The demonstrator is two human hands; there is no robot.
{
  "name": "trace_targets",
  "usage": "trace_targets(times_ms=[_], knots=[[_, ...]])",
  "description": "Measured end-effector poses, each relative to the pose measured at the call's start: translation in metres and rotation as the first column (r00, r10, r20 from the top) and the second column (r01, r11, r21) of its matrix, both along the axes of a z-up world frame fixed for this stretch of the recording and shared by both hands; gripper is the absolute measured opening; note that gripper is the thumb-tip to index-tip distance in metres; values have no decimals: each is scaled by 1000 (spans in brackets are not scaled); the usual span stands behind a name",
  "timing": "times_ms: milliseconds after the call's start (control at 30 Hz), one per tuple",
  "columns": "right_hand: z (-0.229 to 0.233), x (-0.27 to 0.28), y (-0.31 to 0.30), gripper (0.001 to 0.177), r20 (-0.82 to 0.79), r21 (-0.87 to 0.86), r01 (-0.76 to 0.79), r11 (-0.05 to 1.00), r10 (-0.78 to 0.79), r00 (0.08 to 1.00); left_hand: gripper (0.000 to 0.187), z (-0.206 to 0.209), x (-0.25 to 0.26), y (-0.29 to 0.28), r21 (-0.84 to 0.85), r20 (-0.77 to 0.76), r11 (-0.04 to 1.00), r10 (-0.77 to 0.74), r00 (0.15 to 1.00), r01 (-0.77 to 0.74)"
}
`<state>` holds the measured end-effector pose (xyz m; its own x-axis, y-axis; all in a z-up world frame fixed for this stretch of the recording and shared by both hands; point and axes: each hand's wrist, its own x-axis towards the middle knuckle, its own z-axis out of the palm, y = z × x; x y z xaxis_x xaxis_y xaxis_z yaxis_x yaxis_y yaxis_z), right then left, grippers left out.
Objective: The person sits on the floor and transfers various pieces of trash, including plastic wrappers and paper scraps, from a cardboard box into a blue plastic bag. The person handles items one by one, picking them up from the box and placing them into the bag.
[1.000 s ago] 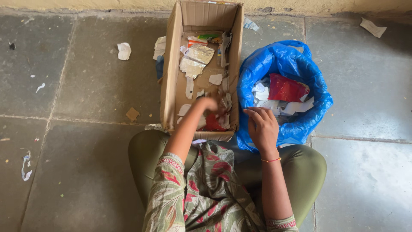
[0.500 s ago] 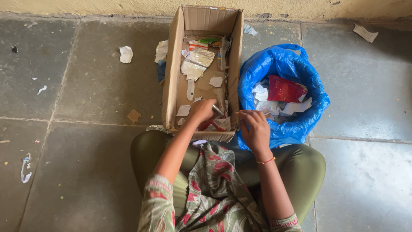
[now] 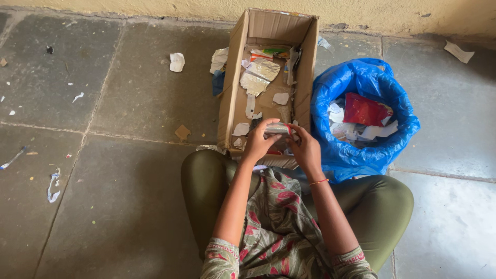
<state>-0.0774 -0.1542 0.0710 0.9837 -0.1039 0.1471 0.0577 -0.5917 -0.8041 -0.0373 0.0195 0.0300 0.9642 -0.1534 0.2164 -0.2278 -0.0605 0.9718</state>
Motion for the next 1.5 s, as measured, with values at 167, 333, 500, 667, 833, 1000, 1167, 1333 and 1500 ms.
trace_targets(times_ms=[167, 333, 500, 667, 833, 1000, 1167, 1333, 1500], knots=[[4, -1, -10, 31, -115, 57, 80, 995, -73, 991, 23, -35, 14, 8, -176, -73, 981, -91, 993, 77], [3, 5, -36, 29, 6, 251, 47, 967, -50, 999, 27, -38, 15, 13, -324, -240, 945, -29, 970, -52], [20, 4, -90, 43, 203, 155, 268, 951, -297, 933, 33, -33, 15, 10, -266, -178, 962, 10, 984, -58], [31, 1, -121, 88, 255, -106, 326, 939, -292, 922, 36, -14, -4, 4, -71, 44, 997, -27, 999, 30], [24, -16, -82, 68, 370, 190, 0, 982, -71, 926, 52, 10, -19, -3, 251, 96, 968, -55, 994, 29], [35, -35, -23, 67, 60, -23, -179, 983, 181, 982, 90, 18, -20, -1, 458, 27, 884, -116, 993, 91], [28, -33, -19, 32, 166, -352, -148, 924, 217, 962, 103, 11, -22, 1, 453, -35, 876, -170, 985, 167], [37, -38, -46, 28, 337, -118, 47, 992, -5, 941, 96, -12, -7, 1, -18, -5, 977, -214, 977, 214], [65, -35, -100, 37, 513, 17, 377, 926, -332, 792, 77, -15, 3, 11, -230, -53, 937, -281, 958, 262]])
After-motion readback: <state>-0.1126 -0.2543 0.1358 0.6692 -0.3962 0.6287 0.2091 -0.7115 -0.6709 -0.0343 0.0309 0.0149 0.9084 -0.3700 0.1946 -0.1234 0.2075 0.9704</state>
